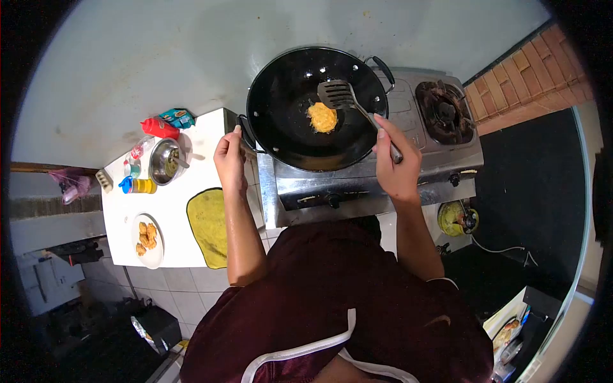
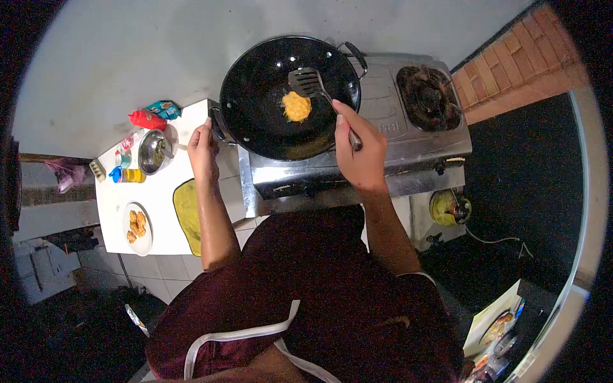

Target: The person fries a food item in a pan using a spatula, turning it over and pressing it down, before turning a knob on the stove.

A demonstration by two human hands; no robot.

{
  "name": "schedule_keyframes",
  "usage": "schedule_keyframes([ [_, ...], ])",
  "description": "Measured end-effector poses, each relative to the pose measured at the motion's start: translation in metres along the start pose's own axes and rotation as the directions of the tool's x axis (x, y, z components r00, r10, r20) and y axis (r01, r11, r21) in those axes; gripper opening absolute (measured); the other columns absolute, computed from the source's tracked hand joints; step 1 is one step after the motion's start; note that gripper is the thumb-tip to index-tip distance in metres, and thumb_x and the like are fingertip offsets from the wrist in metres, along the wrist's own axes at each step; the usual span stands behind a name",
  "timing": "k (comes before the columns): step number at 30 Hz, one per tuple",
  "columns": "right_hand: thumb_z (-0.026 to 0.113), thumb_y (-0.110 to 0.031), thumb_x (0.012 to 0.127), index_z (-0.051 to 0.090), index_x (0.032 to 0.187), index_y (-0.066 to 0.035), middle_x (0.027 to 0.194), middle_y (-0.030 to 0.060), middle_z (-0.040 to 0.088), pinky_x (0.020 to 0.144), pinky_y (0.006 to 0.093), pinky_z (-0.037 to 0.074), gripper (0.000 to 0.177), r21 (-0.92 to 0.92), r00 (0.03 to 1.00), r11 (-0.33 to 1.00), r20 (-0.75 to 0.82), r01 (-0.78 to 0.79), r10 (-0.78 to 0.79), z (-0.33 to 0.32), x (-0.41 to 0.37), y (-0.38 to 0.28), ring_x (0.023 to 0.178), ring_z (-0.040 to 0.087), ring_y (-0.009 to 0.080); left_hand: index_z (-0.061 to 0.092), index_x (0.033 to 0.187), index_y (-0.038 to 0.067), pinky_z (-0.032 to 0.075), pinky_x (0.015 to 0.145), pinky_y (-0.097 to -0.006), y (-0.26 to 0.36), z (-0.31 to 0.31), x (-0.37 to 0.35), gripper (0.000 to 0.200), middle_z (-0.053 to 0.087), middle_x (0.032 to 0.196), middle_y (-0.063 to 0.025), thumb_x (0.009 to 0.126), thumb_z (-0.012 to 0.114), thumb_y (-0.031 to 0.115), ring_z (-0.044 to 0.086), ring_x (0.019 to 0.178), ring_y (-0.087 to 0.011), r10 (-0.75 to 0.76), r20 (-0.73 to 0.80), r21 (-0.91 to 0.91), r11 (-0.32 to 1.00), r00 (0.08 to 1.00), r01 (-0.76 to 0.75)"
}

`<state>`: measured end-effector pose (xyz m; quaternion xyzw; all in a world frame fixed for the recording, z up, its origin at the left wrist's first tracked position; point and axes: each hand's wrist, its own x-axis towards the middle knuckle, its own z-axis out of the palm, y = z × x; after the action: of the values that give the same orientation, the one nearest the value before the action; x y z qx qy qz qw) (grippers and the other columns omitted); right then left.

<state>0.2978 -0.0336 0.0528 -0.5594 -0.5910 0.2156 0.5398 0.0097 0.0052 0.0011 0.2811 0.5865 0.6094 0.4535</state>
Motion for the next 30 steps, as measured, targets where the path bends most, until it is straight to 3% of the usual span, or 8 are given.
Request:
schedule_keyframes([
  [12,0.059,-0.005,0.086,0.066,0.098,-0.001,0.088,0.0156,0.068,0.072,0.031,0.05,0.014,0.003,0.997,1.0,0.081,0.01,-0.01,0.002,0.001,0.003,0.079,0.067,0.0242,0.059,0.077,0.008,0.022,0.045,-0.0194,-0.001,0.0,0.002,0.019,0.041,0.058,0.0086,0.089,0.064,0.023,0.031,0.049,-0.0017,0.025,0.0,0.017,1.0,1.0,-0.025],
  [17,0.057,-0.005,0.087,0.065,0.099,-0.001,0.09,0.015,0.068,0.072,0.0307,0.05,0.014,0.011,1.0,1.0,0.002,0.028,-0.028,0.003,0.003,0.007,0.081,0.067,0.0238,0.058,0.075,0.009,0.022,0.045,-0.0194,0.001,0.003,0.001,0.02,0.041,0.057,0.0084,0.089,0.064,0.023,0.031,0.049,-0.0018,0.025,-0.006,0.002,1.0,1.0,-0.025],
  [30,0.056,-0.007,0.089,0.064,0.099,0.0,0.09,0.0149,0.068,0.073,0.03,0.049,0.014,0.024,0.999,0.999,0.001,-0.048,0.048,0.002,0.003,0.01,0.082,0.066,0.0216,0.058,0.075,0.01,0.023,0.046,-0.0193,0.004,0.006,-0.002,0.02,0.042,0.059,0.0087,0.089,0.063,0.023,0.032,0.051,-0.0016,0.002,0.001,-0.032,0.999,1.0,-0.002],
])
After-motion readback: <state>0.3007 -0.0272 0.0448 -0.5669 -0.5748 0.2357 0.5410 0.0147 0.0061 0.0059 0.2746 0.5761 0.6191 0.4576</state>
